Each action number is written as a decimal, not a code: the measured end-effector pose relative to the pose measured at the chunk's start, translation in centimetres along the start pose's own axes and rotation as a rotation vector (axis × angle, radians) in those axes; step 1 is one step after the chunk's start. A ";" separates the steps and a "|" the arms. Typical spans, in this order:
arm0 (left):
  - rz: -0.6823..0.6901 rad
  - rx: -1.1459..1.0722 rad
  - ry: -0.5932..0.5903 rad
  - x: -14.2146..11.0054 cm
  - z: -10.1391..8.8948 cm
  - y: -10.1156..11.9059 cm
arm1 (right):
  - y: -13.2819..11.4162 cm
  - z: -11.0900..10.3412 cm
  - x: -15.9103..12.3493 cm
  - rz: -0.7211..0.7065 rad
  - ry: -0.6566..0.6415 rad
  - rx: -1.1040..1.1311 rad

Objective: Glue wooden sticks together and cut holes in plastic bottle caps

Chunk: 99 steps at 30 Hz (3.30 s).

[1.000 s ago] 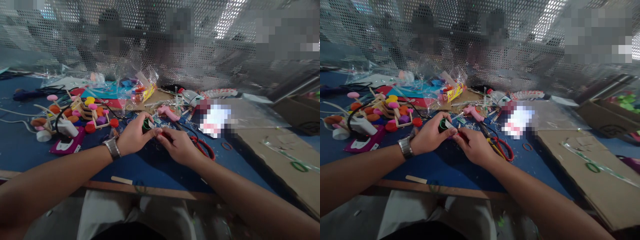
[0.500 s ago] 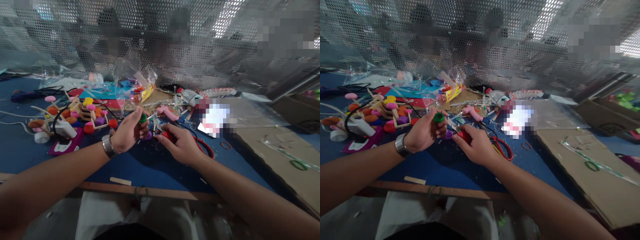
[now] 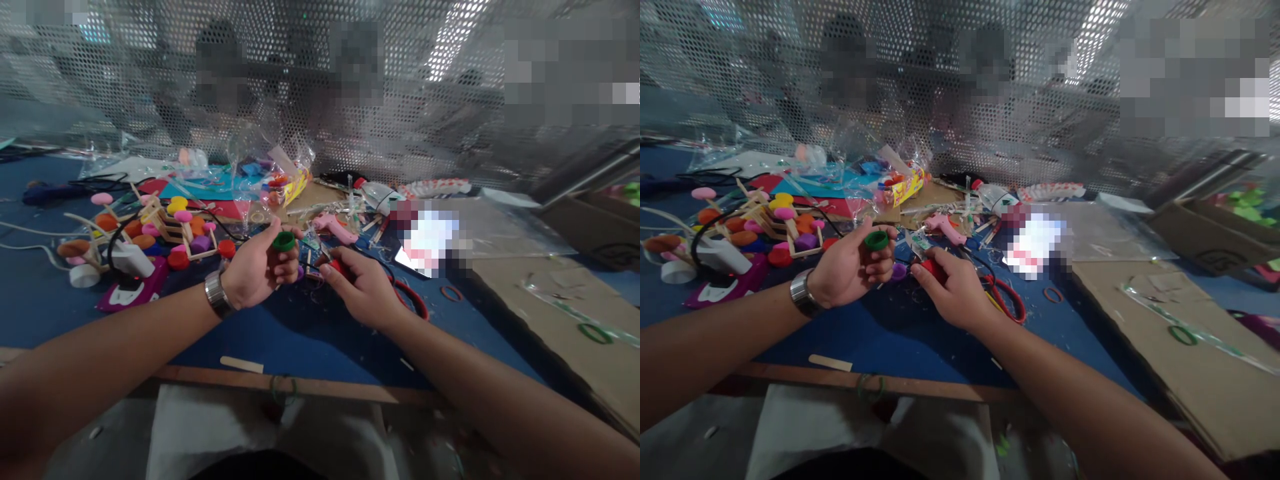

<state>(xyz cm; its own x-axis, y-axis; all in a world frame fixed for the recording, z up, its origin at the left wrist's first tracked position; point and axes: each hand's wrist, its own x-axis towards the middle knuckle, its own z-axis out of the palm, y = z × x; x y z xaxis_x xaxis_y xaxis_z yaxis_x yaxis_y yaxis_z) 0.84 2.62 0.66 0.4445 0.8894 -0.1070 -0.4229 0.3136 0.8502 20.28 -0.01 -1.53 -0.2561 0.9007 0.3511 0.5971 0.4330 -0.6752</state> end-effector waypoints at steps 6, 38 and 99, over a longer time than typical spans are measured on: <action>-0.009 0.000 -0.016 -0.1 0.0 0.0 | 0.6 0.3 0.2 0.023 0.070 0.021; 0.574 1.577 -0.064 0.8 -2.4 -0.4 | 2.9 0.5 1.5 -0.061 0.104 -0.014; 0.562 1.491 -0.199 0.0 -2.4 -0.8 | 7.8 -8.9 -9.6 0.089 0.089 -0.559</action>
<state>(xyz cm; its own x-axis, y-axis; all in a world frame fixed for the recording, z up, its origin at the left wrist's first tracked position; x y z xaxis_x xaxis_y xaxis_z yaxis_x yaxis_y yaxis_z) -0.72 3.19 -1.28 0.6472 0.6813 0.3419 0.4966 -0.7171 0.4891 34.18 -5.62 -4.37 -0.1357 0.9158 0.3779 0.9311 0.2483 -0.2672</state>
